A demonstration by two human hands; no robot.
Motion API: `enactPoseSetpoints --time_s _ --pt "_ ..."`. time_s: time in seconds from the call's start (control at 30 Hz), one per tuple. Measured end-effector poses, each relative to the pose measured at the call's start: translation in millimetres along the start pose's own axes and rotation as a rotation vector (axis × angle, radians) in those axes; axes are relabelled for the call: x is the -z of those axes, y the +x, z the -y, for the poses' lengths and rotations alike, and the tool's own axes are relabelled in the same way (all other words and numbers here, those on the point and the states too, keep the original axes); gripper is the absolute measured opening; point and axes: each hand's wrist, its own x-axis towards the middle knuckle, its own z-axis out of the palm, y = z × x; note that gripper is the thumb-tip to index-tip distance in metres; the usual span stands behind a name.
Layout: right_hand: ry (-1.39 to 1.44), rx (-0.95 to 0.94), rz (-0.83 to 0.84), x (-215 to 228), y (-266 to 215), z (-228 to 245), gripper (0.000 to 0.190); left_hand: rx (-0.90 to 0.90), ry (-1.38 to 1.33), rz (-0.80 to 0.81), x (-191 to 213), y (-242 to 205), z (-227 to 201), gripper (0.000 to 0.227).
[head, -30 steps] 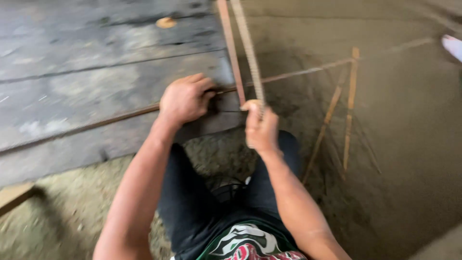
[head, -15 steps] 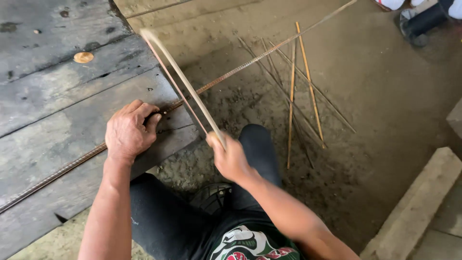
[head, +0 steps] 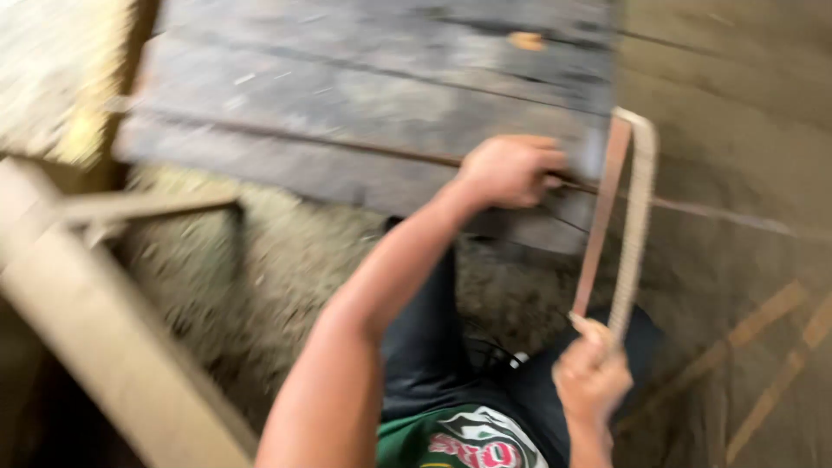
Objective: Sawing a metal rebar using a manual hacksaw on a wooden workbench
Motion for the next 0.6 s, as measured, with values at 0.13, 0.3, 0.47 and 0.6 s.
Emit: enactPoseSetpoints --time_s 0.13,0.3,0.47,0.6 --pt "0.045 0.054 -0.13 -5 47 21 0.04 -0.177 -0.055 -0.028 -10 -3 10 0.012" --pt "0.491 -0.163 -0.148 -23 80 32 0.029 -0.219 -0.072 -0.037 -17 -2 18 0.015" --pt "0.058 -0.053 -0.13 -9 -7 16 0.038 -0.218 -0.056 -0.026 -16 0 11 0.014" --pt "0.114 -0.344 -0.155 -2 -40 7 0.036 -0.276 -0.143 -0.035 -8 -1 2 0.014"
